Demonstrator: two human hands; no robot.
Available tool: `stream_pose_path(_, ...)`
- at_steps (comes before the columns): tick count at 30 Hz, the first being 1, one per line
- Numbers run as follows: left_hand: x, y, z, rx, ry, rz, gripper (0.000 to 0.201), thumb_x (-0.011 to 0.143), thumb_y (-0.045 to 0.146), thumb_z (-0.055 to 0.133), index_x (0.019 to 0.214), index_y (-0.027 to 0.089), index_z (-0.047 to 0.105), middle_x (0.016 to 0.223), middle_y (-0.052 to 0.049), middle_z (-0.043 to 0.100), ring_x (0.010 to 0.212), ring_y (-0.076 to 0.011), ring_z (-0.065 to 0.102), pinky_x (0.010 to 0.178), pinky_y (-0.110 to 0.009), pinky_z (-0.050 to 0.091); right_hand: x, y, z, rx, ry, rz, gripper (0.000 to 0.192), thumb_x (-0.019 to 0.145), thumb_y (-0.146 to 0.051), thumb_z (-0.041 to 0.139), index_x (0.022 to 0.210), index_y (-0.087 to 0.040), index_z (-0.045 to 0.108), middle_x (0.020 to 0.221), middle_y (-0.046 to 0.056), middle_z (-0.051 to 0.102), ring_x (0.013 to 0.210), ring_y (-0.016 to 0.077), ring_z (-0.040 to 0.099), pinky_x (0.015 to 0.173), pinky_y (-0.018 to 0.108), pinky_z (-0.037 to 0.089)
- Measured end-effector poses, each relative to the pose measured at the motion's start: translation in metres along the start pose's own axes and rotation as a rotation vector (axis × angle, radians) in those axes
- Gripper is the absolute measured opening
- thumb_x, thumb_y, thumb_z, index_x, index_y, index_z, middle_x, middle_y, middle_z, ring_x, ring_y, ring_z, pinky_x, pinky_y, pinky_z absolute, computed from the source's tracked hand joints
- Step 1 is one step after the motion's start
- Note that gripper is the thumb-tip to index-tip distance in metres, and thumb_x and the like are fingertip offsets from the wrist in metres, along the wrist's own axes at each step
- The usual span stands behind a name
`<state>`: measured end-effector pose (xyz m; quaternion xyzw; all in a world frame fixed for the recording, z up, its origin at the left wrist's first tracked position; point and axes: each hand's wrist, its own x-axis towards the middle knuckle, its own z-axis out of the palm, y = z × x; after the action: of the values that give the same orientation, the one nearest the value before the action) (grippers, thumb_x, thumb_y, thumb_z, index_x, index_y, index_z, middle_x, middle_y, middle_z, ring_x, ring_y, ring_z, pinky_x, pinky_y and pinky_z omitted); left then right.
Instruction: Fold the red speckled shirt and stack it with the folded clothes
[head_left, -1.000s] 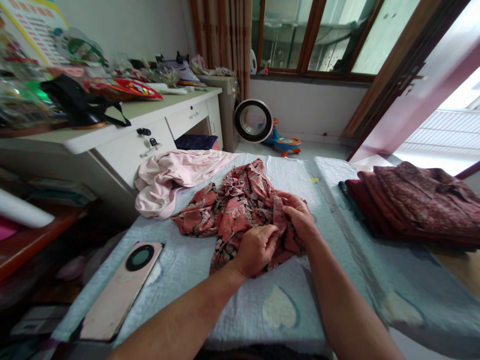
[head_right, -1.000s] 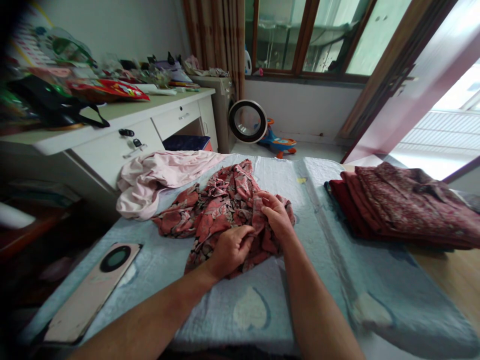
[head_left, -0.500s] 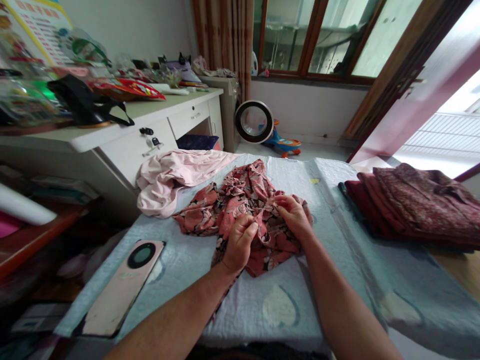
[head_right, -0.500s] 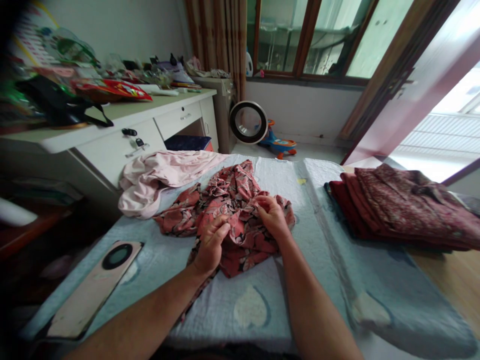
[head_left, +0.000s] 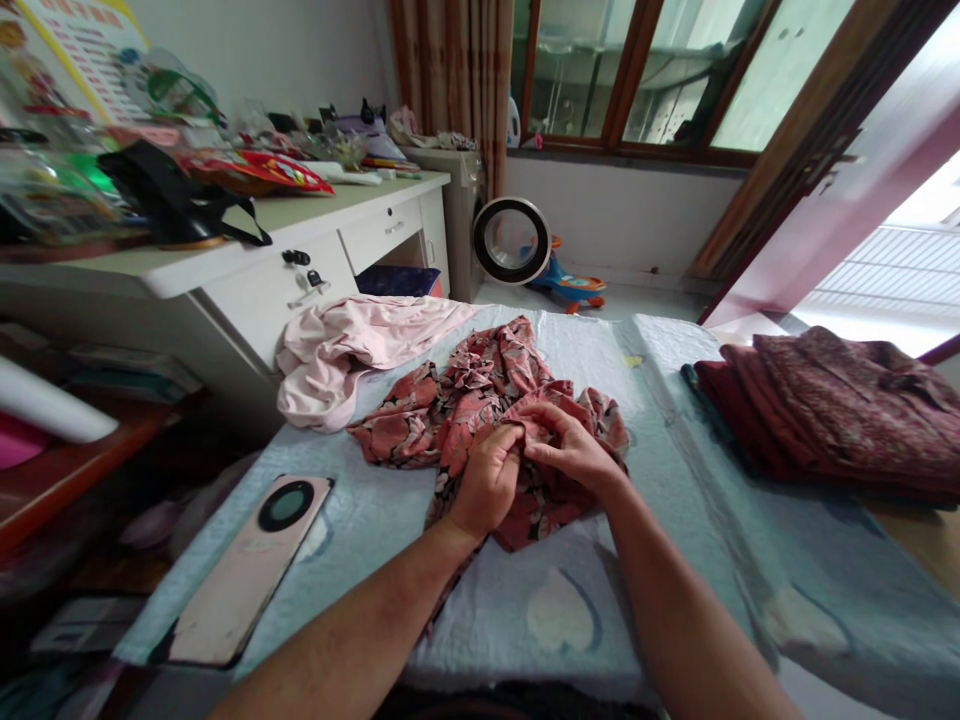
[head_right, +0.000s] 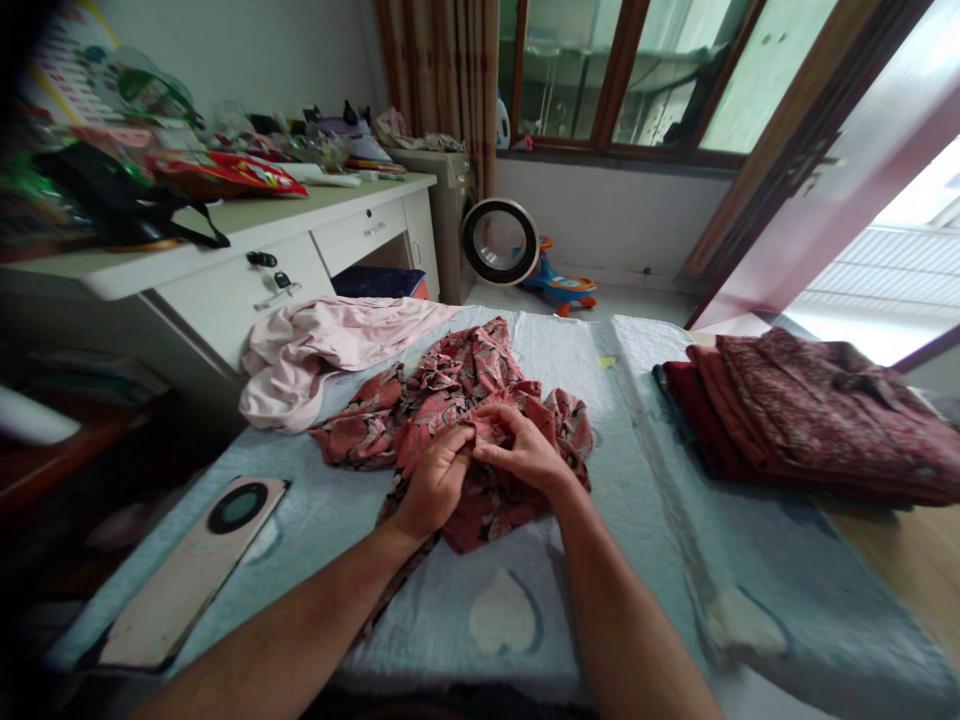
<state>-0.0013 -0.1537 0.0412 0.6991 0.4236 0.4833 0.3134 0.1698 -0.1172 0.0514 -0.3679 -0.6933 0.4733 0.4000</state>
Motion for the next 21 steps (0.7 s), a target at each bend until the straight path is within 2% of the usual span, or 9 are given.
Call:
stream_pose_path(3, 0.003, -0.004, -0.003, 0.136, 0.062, 0.001, 0.029, 0.085, 0.005, 0.042, 0.101, 0.020, 0.062, 0.103, -0.006, 0.067, 0.101, -0.0200, 0.061, 0.094, -0.036, 0.048, 0.003, 0.008, 0.002, -0.028, 0.074, 0.044, 0.039, 0.077, -0.037, 0.075, 0.113, -0.025, 0.068, 0.108, 0.003, 0.068, 0.102, 0.0220, 0.062, 0.093, 0.035, 0.048)
stream_pose_path(7, 0.008, -0.008, -0.011, 0.318, 0.105, -0.012, 0.024, 0.081, 0.003, 0.047, 0.093, 0.021, 0.057, 0.094, -0.005, 0.063, 0.095, -0.0195, 0.061, 0.089, -0.035, 0.050, 0.006, 0.018, 0.002, -0.072, 0.263, 0.077, 0.020, 0.080, -0.037, 0.068, 0.095, -0.024, 0.072, 0.094, 0.001, 0.069, 0.088, 0.0196, 0.061, 0.081, 0.031, 0.050)
stream_pose_path(9, 0.010, -0.011, -0.014, 0.399, 0.015, -0.022, 0.020, 0.080, 0.004, 0.051, 0.088, 0.021, 0.057, 0.092, -0.004, 0.061, 0.093, -0.0197, 0.060, 0.086, -0.034, 0.050, 0.008, 0.023, 0.000, -0.089, 0.331, 0.059, 0.018, 0.080, -0.038, 0.066, 0.091, -0.024, 0.072, 0.091, 0.001, 0.068, 0.085, 0.0192, 0.060, 0.079, 0.030, 0.048)
stream_pose_path(12, 0.009, -0.013, -0.016, 0.498, -0.189, -0.016, 0.007, 0.081, 0.015, 0.062, 0.084, 0.021, 0.058, 0.092, -0.004, 0.061, 0.092, -0.0210, 0.060, 0.084, -0.034, 0.049, 0.009, 0.028, -0.002, -0.022, 0.400, 0.071, 0.023, 0.082, -0.044, 0.064, 0.093, -0.024, 0.071, 0.088, 0.001, 0.068, 0.081, 0.0184, 0.059, 0.075, 0.029, 0.047)
stream_pose_path(16, 0.005, -0.007, -0.014, 0.631, -0.341, 0.124, 0.018, 0.079, 0.033, 0.072, 0.086, 0.020, 0.062, 0.099, -0.007, 0.062, 0.099, -0.0256, 0.057, 0.091, -0.039, 0.046, 0.010, 0.033, -0.004, 0.076, 0.448, 0.095, 0.032, 0.084, -0.053, 0.062, 0.095, -0.025, 0.069, 0.086, 0.000, 0.068, 0.079, 0.0177, 0.060, 0.073, 0.028, 0.047)
stream_pose_path(21, -0.003, 0.000, -0.007, 0.597, -0.580, 0.199, 0.027, 0.076, 0.038, 0.076, 0.092, 0.020, 0.065, 0.097, -0.007, 0.064, 0.095, -0.0250, 0.059, 0.086, -0.035, 0.048, 0.009, 0.033, -0.005, 0.065, 0.427, 0.098, 0.036, 0.086, -0.058, 0.059, 0.087, -0.023, 0.068, 0.079, 0.000, 0.064, 0.074, 0.0156, 0.056, 0.069, 0.026, 0.046)
